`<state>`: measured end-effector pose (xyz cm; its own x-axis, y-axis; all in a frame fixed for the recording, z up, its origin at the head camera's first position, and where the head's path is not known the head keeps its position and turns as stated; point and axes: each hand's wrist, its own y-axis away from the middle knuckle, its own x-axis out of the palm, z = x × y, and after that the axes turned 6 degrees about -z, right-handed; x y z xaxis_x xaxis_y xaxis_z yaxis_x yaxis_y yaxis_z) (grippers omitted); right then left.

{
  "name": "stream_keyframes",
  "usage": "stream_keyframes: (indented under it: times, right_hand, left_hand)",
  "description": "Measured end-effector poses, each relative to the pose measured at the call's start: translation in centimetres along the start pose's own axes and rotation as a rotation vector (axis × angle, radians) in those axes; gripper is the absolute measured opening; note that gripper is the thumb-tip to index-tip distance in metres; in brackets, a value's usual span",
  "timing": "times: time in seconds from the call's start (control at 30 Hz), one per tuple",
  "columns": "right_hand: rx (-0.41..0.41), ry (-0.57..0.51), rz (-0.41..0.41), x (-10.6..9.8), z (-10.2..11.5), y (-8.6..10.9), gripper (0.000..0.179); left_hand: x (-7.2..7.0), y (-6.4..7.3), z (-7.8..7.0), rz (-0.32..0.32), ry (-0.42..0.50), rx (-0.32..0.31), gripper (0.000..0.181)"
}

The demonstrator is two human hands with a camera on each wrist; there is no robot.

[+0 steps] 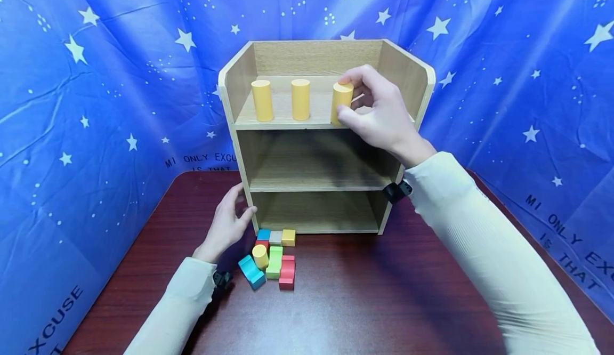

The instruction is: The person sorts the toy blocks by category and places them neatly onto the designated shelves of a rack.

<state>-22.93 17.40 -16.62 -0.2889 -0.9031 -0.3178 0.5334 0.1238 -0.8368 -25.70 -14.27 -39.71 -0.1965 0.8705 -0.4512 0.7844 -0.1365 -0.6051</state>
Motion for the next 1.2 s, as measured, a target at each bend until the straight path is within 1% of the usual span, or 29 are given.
stream_keyframes:
  times: [0.13, 0.3, 0.4, 0.77, 1.0, 1.2]
  right_hand:
    - [0.041, 0.001, 0.002, 0.0, -0.9, -0.4, 0.034]
    - [0.088, 0.021, -0.005, -0.3, -1.1, -0.8, 0.033]
    - [0.104, 0.045, 0.000, -0.3, -1.2, -1.0, 0.032]
    - [0.159, 0.117, 0.048, -0.4, -1.5, -1.3, 0.032]
    - [0.189, 0.120, 0.058, -0.3, -1.7, -1.4, 0.035]
    - [0.187, 0.108, 0.072, -0.2, -1.6, -1.4, 0.035]
  left_hand:
    - [0.0, 0.0, 0.0, -0.005, -0.005, 0.005, 0.060]
    - [0.0, -0.1, 0.1, -0.016, -0.002, 0.012, 0.060]
    - [0.0, -0.1, 0.0, -0.014, 0.000, 0.005, 0.060]
    - [0.0, -0.1, 0.0, -0.007, 0.000, -0.005, 0.059]
    - [0.0, -0.1, -0.1, -0.014, 0.008, 0.004, 0.059]
    - [0.0, 0.0, -0.1, -0.007, 0.014, 0.005, 0.059]
